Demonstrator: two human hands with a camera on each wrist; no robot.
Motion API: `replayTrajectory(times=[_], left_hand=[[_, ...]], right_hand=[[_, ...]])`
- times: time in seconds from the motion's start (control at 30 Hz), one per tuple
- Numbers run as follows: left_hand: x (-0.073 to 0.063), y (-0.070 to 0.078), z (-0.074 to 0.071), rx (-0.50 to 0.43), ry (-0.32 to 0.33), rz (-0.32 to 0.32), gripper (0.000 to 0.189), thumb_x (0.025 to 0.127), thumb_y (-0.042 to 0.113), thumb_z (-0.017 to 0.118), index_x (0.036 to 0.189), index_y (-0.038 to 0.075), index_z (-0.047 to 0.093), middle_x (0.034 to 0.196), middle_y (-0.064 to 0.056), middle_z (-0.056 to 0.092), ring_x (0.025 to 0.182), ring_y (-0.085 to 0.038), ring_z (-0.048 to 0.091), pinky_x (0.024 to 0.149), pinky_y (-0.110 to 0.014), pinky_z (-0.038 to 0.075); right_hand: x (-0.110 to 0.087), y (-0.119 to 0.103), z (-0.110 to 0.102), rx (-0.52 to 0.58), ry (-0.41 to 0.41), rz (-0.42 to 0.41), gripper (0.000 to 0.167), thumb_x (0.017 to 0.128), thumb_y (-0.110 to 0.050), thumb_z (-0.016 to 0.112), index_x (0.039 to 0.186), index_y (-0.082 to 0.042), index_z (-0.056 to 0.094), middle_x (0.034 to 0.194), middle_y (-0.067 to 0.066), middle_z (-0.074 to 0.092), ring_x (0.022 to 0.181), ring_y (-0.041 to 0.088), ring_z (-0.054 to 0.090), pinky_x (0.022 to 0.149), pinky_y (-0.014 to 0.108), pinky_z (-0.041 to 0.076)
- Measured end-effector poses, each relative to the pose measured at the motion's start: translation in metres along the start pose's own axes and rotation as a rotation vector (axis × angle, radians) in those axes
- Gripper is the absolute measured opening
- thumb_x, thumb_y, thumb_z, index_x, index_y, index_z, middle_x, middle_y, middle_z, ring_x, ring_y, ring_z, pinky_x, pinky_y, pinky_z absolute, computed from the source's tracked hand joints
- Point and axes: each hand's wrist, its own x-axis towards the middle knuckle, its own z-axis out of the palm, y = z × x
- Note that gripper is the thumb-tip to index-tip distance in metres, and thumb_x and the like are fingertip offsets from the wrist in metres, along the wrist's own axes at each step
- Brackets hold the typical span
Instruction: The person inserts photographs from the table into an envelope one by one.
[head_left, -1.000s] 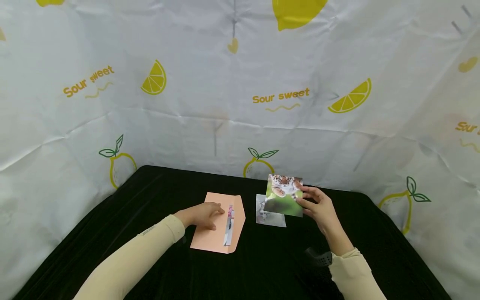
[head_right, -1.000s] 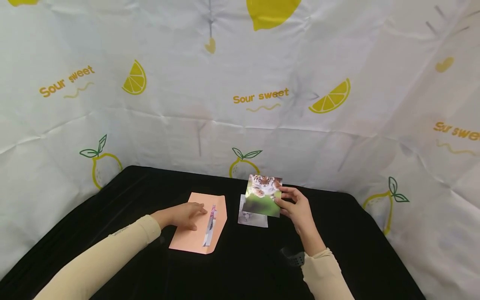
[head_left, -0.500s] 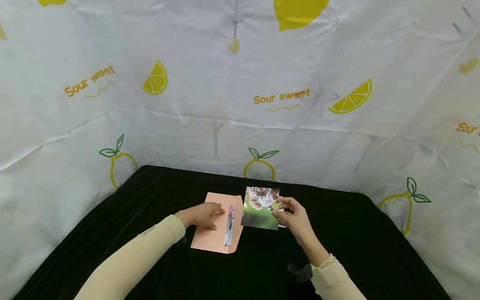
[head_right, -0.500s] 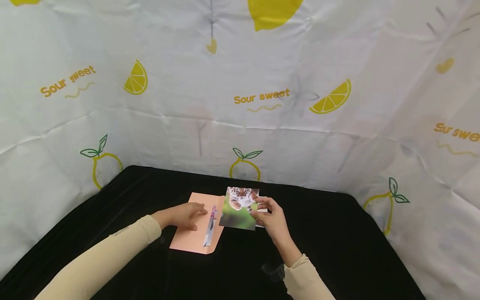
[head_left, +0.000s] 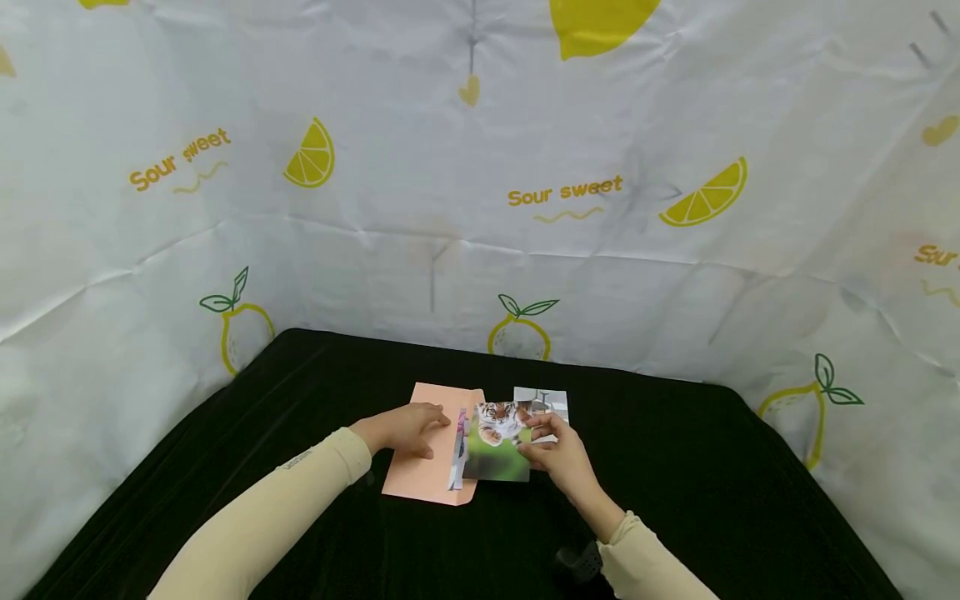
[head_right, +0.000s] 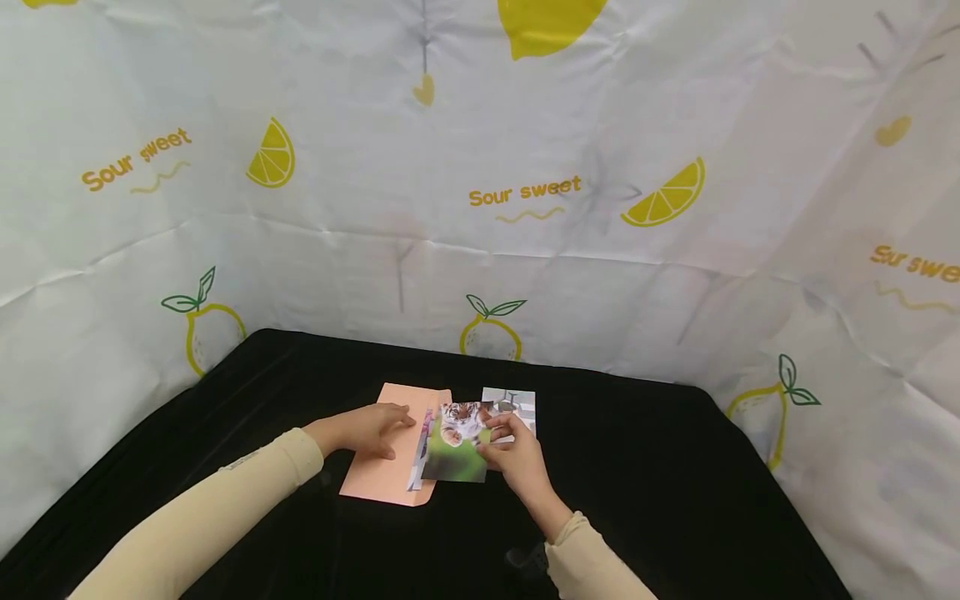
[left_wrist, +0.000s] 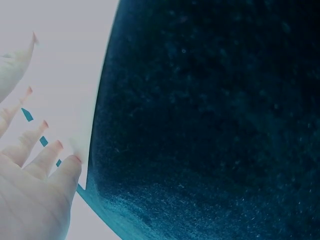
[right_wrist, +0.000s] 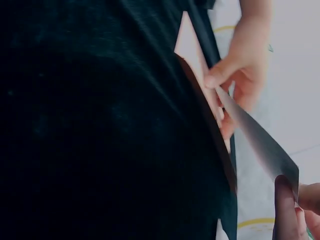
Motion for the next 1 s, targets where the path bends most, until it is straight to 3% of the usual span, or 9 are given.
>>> replayTrajectory(times=[0.2, 0.43, 0.67, 1.0], left_hand=[[-0.001, 0.000, 0.000, 0.001, 0.008, 0.004, 0.054, 0.084, 0.026, 0.076, 0.133, 0.015, 0.058, 0.153, -0.009, 0.039, 0.143, -0.028, 0.032, 0.117, -0.045, 0.029], [-0.001, 0.000, 0.001, -0.005, 0.012, 0.007, 0.054, 0.084, 0.025, 0.076, 0.133, 0.015, 0.058, 0.153, -0.008, 0.039, 0.144, -0.028, 0.032, 0.117, -0.044, 0.030], [0.000, -0.001, 0.001, -0.012, 0.003, 0.012, 0.054, 0.084, 0.025, 0.075, 0.134, 0.015, 0.058, 0.154, -0.008, 0.038, 0.144, -0.028, 0.031, 0.117, -0.044, 0.030], [-0.002, 0.001, 0.000, -0.011, 0.010, 0.012, 0.054, 0.084, 0.024, 0.076, 0.134, 0.015, 0.058, 0.153, -0.009, 0.038, 0.144, -0.029, 0.032, 0.117, -0.045, 0.030]], right_hand=[[-0.002, 0.003, 0.007, -0.047, 0.010, -0.017, 0.033, 0.082, 0.002, 0.073, 0.111, 0.000, 0.058, 0.098, 0.014, 0.055, 0.079, 0.017, 0.069, 0.063, 0.036, 0.060], [-0.005, 0.002, 0.009, -0.060, -0.019, -0.109, 0.030, 0.081, 0.002, 0.072, 0.106, 0.000, 0.056, 0.092, 0.010, 0.054, 0.073, 0.010, 0.067, 0.060, 0.030, 0.060], [-0.004, 0.001, 0.014, -0.076, -0.010, -0.046, 0.031, 0.081, 0.003, 0.072, 0.107, -0.002, 0.056, 0.094, 0.011, 0.053, 0.075, 0.013, 0.065, 0.061, 0.031, 0.060], [-0.005, 0.001, 0.016, -0.080, -0.014, -0.043, 0.031, 0.080, 0.004, 0.073, 0.105, -0.002, 0.056, 0.093, 0.010, 0.053, 0.071, 0.013, 0.065, 0.059, 0.030, 0.059]])
